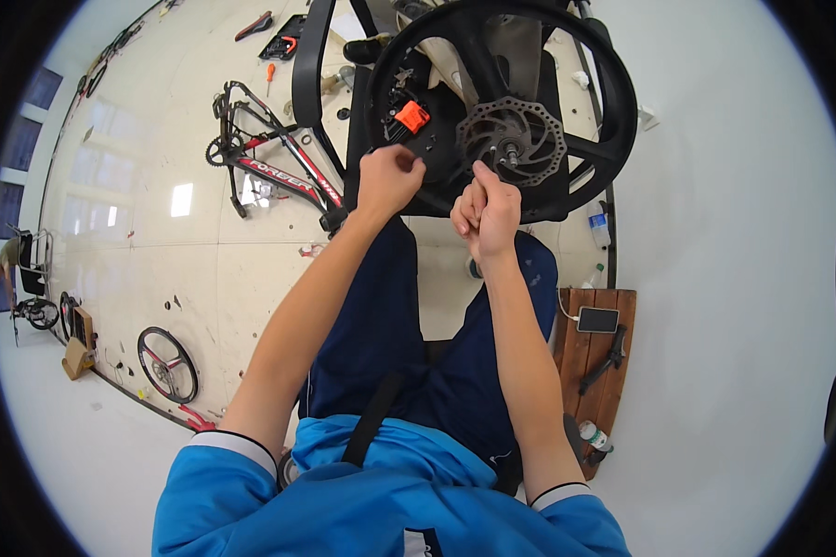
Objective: The person uses a hex key to tighten bolts on a bicycle disc brake rotor mounted on a hub. They repeatedly insert the tool, turn it to secure the bolts, and check the rotor's alignment while seated.
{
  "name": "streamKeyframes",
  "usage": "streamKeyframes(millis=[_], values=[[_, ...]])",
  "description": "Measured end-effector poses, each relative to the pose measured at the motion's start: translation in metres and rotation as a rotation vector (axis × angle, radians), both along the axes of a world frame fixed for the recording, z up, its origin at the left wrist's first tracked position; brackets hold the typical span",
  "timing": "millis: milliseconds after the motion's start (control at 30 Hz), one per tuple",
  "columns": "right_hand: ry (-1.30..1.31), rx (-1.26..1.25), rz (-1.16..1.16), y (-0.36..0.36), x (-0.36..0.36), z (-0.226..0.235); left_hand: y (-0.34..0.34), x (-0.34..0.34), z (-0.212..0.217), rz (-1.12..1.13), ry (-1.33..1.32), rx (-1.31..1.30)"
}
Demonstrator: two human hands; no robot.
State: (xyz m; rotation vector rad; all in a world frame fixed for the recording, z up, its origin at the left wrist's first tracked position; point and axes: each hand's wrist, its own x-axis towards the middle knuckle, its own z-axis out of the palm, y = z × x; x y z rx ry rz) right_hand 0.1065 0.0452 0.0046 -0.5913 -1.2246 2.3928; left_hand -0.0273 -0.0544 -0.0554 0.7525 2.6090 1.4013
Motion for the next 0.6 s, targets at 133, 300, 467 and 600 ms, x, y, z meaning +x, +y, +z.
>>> streamKeyframes(millis=[133,300,467,600], values=[[-0.082,-0.015,0.168,0.013,0.007,0.012,-0.017,0.012,0.003,0.022,-0.249,0.124],[-0.112,-0.024,0.240,0.022,0.017,0.018,0.001,0.024,0.036,-0.123,-0.339,0.330],[-0.151,0.214,0.308,0.020,0.027,0.018,0.022,0.026,0.055,-0.236,-0.224,0.302],[-0.082,0.046,0.288,0.013,0.051,0.019,0.038,0.027,0.068,-0.296,-0.102,0.235]])
